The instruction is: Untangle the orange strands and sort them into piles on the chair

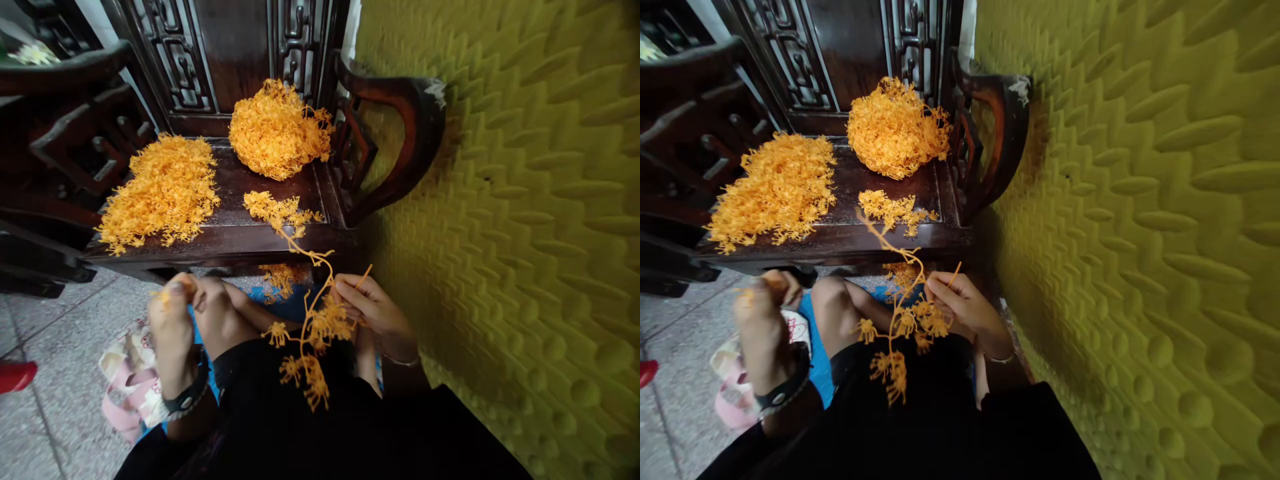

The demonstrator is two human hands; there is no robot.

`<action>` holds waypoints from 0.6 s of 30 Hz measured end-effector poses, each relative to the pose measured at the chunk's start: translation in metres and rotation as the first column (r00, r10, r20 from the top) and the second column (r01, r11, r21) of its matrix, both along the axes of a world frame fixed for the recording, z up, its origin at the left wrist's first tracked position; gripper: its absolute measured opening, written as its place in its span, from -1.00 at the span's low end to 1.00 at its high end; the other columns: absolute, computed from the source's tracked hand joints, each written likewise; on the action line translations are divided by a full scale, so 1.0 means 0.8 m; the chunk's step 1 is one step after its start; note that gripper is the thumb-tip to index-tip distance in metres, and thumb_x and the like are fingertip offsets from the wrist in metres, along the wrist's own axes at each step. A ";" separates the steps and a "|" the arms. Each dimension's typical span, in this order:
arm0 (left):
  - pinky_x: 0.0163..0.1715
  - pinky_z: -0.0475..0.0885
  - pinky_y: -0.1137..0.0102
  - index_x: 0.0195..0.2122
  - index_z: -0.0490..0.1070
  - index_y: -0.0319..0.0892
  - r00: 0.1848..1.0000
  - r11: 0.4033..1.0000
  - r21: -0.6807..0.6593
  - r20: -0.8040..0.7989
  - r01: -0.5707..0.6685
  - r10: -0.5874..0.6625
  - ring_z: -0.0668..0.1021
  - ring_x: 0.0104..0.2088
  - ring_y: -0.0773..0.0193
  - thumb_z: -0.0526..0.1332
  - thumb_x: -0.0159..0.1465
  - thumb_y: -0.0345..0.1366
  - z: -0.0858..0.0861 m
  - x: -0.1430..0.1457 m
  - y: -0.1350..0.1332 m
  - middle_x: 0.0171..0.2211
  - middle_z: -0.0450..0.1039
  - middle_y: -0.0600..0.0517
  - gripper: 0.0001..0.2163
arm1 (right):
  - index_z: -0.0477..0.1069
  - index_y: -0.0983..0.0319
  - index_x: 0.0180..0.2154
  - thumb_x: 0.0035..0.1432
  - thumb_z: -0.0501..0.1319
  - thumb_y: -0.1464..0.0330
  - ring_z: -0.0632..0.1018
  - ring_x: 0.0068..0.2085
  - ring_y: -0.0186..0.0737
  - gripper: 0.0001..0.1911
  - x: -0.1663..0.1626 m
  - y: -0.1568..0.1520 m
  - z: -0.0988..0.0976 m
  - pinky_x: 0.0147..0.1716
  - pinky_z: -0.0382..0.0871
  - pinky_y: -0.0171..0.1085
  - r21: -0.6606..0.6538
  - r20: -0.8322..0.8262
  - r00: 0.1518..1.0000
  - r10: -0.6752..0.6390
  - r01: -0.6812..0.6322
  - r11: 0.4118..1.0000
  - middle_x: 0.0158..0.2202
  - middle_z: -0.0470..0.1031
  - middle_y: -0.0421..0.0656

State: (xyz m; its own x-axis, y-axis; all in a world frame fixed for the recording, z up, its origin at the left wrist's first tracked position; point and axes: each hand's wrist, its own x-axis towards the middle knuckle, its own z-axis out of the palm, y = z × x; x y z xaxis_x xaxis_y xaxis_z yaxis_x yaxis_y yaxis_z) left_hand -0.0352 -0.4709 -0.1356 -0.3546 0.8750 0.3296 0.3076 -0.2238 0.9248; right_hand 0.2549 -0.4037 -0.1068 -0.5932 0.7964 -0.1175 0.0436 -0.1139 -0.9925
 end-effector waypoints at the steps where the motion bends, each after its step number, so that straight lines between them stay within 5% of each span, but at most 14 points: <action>1: -0.62 0.20 0.35 -0.56 0.21 -0.09 0.999 1.000 0.002 0.050 0.018 -0.018 0.28 -0.61 0.32 -0.07 0.31 0.17 -0.007 0.013 0.008 -0.64 0.17 0.08 -0.52 | 0.26 0.25 -0.49 0.28 0.09 0.14 0.00 -0.65 -0.49 -0.62 -0.006 0.002 -0.001 -0.68 -0.18 -0.37 0.000 -0.030 0.999 -0.014 0.014 1.000 -0.66 -0.02 -0.39; 5: -0.57 0.20 0.36 -0.61 0.13 -0.13 0.944 0.976 -0.010 0.256 0.216 -0.206 0.24 -0.61 0.34 -0.18 0.27 0.25 -0.024 0.061 0.025 -0.65 0.08 0.10 -0.43 | 0.29 0.26 -0.46 0.29 0.09 0.18 -0.03 -0.66 -0.50 -0.66 -0.015 0.006 0.000 -0.68 -0.21 -0.37 0.016 -0.093 0.995 -0.032 0.033 0.999 -0.67 -0.05 -0.40; 8: -0.48 0.27 0.41 -0.56 0.21 -0.16 0.917 0.979 -0.030 0.358 0.201 -0.177 0.30 -0.55 0.36 -0.03 0.35 0.04 -0.023 0.077 0.024 -0.60 0.16 0.10 -0.55 | 0.30 0.25 -0.45 0.29 0.10 0.20 -0.02 -0.66 -0.50 -0.68 -0.017 0.008 0.002 -0.68 -0.22 -0.38 0.026 -0.132 0.990 -0.046 0.050 0.998 -0.67 -0.06 -0.40; 11: -0.40 0.30 0.44 -0.19 0.39 -0.12 0.906 0.979 -0.055 0.392 0.196 -0.160 0.38 -0.44 0.37 0.12 0.33 -0.15 -0.016 0.079 0.016 -0.41 0.33 0.08 -0.82 | 0.31 0.25 -0.45 0.29 0.10 0.20 -0.01 -0.65 -0.50 -0.68 -0.021 0.010 0.002 -0.69 -0.22 -0.38 0.035 -0.163 0.984 -0.069 0.076 0.997 -0.66 -0.04 -0.39; 14: -0.40 0.28 0.44 0.08 0.28 -0.05 0.946 0.988 -0.074 0.305 0.137 -0.108 0.39 -0.41 0.35 0.11 0.34 -0.20 -0.010 0.080 0.005 -0.37 0.33 0.08 -0.71 | 0.30 0.25 -0.45 0.29 0.09 0.21 -0.01 -0.65 -0.49 -0.69 -0.029 0.012 0.001 -0.68 -0.21 -0.38 0.035 -0.177 0.981 -0.086 0.094 0.995 -0.64 -0.03 -0.38; 18: -0.38 0.26 0.38 -0.36 0.30 -0.14 0.997 0.995 0.095 -0.069 0.035 -0.028 0.36 -0.42 0.30 0.01 0.38 -0.14 -0.003 0.088 -0.006 -0.45 0.28 0.07 -0.75 | 0.19 0.24 -0.52 0.28 0.10 0.19 0.02 -0.62 -0.49 -0.62 -0.041 0.012 0.001 -0.67 -0.16 -0.38 0.057 -0.151 0.987 -0.058 0.068 0.996 -0.62 0.00 -0.37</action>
State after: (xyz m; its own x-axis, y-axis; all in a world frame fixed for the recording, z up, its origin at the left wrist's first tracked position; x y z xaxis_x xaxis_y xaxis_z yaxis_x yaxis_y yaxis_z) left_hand 0.0350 -0.4758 -0.1379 -0.3015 0.8483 0.4353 0.3600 -0.3215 0.8758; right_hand 0.2217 -0.3942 -0.1059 -0.5489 0.8357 0.0196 -0.1110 -0.0496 -0.9926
